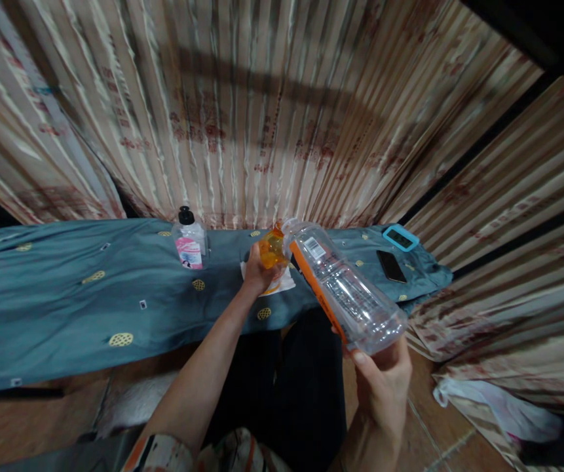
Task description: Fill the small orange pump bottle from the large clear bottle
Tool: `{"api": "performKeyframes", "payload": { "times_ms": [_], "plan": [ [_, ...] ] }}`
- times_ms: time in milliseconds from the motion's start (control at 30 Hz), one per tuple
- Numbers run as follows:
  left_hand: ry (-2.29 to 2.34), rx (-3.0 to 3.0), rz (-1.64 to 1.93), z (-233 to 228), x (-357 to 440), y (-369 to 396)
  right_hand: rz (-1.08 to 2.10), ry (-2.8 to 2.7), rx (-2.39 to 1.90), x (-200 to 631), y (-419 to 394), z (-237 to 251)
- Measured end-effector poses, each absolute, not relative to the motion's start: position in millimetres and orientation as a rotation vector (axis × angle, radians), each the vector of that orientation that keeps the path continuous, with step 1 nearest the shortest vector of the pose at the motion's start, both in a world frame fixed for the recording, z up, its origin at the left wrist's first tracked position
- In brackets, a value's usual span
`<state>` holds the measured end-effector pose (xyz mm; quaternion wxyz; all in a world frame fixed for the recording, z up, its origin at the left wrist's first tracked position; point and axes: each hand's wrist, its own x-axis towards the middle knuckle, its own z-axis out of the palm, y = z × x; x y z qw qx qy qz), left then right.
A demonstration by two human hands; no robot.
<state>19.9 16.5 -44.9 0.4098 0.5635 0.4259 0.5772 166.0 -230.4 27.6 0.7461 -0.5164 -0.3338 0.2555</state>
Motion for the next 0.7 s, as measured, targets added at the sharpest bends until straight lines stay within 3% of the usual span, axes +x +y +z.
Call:
{"api": "performKeyframes", "payload": {
  "times_ms": [700],
  "plan": [
    [1.15,1.374,1.442,-34,21,11,0.569,-0.76,-1.158,171,-229,19]
  ]
}}
